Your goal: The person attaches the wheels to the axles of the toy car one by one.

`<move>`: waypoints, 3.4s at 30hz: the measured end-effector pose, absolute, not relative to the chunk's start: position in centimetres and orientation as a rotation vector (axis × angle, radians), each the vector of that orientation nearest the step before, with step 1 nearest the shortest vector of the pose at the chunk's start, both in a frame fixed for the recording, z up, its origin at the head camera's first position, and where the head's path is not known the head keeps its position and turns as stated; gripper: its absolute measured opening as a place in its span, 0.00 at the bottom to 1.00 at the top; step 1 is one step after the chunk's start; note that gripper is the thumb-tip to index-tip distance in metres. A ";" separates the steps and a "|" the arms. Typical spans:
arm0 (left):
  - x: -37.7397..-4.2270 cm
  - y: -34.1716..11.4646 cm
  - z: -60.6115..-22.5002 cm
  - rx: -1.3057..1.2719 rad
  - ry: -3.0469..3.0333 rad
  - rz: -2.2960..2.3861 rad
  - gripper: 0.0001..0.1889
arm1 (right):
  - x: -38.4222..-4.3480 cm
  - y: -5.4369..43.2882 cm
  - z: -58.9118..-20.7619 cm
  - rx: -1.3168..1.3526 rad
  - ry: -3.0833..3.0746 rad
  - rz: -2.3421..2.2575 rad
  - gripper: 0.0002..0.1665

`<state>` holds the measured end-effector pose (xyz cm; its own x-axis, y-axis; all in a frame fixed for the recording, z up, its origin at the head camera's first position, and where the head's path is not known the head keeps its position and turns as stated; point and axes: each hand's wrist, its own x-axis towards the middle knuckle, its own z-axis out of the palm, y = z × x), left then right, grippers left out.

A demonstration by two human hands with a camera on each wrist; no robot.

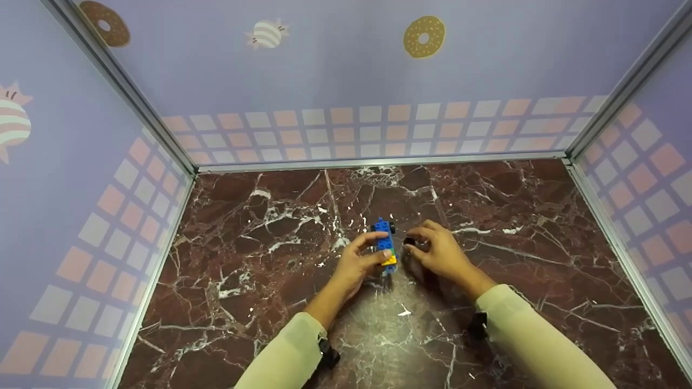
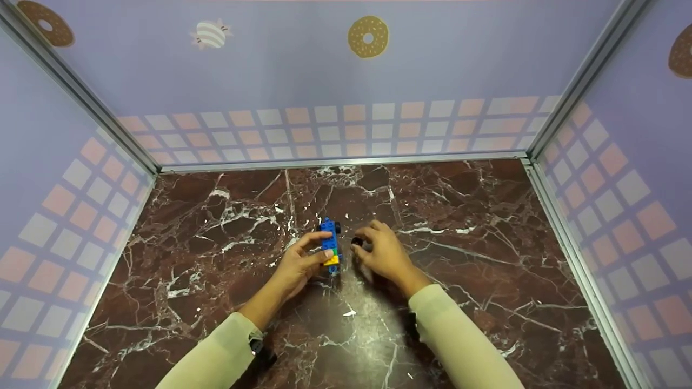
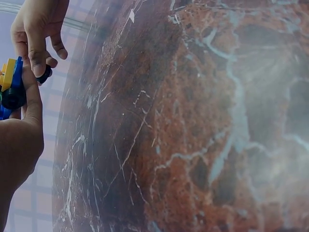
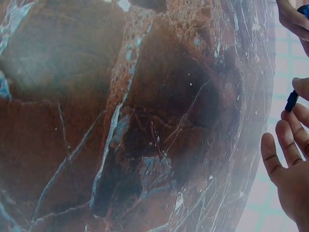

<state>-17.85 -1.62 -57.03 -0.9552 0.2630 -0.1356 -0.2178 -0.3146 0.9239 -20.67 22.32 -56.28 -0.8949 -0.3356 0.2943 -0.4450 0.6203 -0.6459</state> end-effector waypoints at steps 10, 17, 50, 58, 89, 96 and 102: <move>-17.9 -1.6 -57.3 0.064 1.647 2.331 0.28 | -20.5 22.3 -56.4 0.724 -2.631 1.189 0.15; -17.9 -1.7 -57.4 0.048 1.644 2.327 0.28 | -20.2 21.8 -56.0 0.787 -2.590 1.281 0.13; -17.9 -1.9 -57.5 0.043 1.573 2.346 0.36 | -19.5 21.4 -55.3 0.868 -2.606 1.419 0.19; -17.9 -1.9 -57.7 0.045 1.560 2.375 0.31 | -19.4 21.5 -55.5 0.868 -2.602 1.464 0.19; -17.8 -2.3 -58.1 0.012 1.482 2.443 0.14 | -19.0 20.9 -55.8 0.902 -2.574 1.539 0.19; -17.8 -2.4 -58.1 -0.016 1.480 2.433 0.19 | -19.0 20.7 -55.5 0.901 -2.591 1.515 0.20; -17.7 -2.3 -58.1 0.017 1.452 2.431 0.21 | -19.1 20.8 -55.5 0.911 -2.561 1.511 0.19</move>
<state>-17.75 -2.28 -58.06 -0.9521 0.2684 -0.1464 -0.2562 -0.4389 0.8612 -19.13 20.82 -55.53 -0.8280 -0.4672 0.3102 -0.4974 0.3564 -0.7909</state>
